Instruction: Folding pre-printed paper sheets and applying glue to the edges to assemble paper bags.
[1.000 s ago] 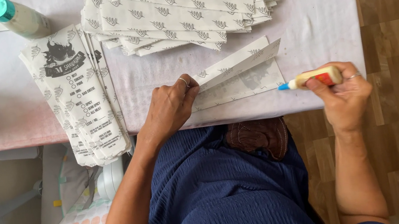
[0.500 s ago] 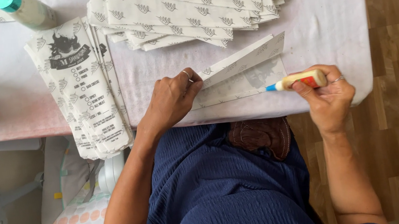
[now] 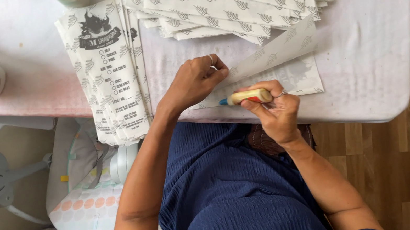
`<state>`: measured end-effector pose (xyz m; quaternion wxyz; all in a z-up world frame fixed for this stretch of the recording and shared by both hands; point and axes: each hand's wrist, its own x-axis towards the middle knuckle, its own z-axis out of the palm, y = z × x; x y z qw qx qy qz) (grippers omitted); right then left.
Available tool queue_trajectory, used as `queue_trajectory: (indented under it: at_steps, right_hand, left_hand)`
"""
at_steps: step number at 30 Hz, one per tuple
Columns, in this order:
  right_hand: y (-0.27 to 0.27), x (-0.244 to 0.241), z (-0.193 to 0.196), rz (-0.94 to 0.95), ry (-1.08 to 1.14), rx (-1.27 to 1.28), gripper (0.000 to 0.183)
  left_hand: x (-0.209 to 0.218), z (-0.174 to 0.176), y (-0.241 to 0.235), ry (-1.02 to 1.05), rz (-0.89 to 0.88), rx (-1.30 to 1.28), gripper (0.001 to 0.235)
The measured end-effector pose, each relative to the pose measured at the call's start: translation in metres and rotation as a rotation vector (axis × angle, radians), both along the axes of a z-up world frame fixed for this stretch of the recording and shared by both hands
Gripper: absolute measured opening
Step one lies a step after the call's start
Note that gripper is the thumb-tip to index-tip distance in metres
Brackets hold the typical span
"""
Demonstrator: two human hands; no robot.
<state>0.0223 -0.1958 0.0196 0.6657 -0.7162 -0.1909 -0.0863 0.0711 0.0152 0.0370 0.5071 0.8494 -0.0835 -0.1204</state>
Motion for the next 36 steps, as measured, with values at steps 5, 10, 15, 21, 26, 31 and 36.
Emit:
queue_trajectory:
  at_steps: [5,10,15,21,26,31,36]
  right_hand:
    - [0.022,-0.004,-0.021,0.024,-0.006,-0.017,0.025]
    - [0.032,-0.009,-0.032,0.019,-0.004,-0.007,0.03]
    - [-0.012,-0.007,0.023,-0.076,0.226,0.273,0.031]
    - [-0.164,0.021,0.028,-0.36,0.176,-0.269,0.043]
    - [-0.186,0.031,0.022,-0.477,-0.151,-1.044,0.047]
    - [-0.131,0.021,0.031,-0.075,-0.536,-0.749,0.007]
    - [-0.121,0.024,0.007,0.031,-0.553,-0.815,0.012]
  left_hand:
    - [0.0,-0.005,0.002,0.018,0.008,-0.013,0.019]
    - [0.001,-0.016,0.002,0.057,0.002,-0.008,0.021]
    - [-0.021,-0.003,-0.002,-0.149,-0.083,0.034,0.022]
    - [-0.059,-0.04,-0.022,-0.595,-0.108,0.205,0.017]
    - [-0.066,-0.047,-0.023,-0.72,-0.125,0.208,0.022]
    - [-0.071,-0.04,-0.027,-0.716,-0.111,0.182,0.019]
    - [-0.071,-0.035,-0.029,-0.76,0.005,0.174,0.013]
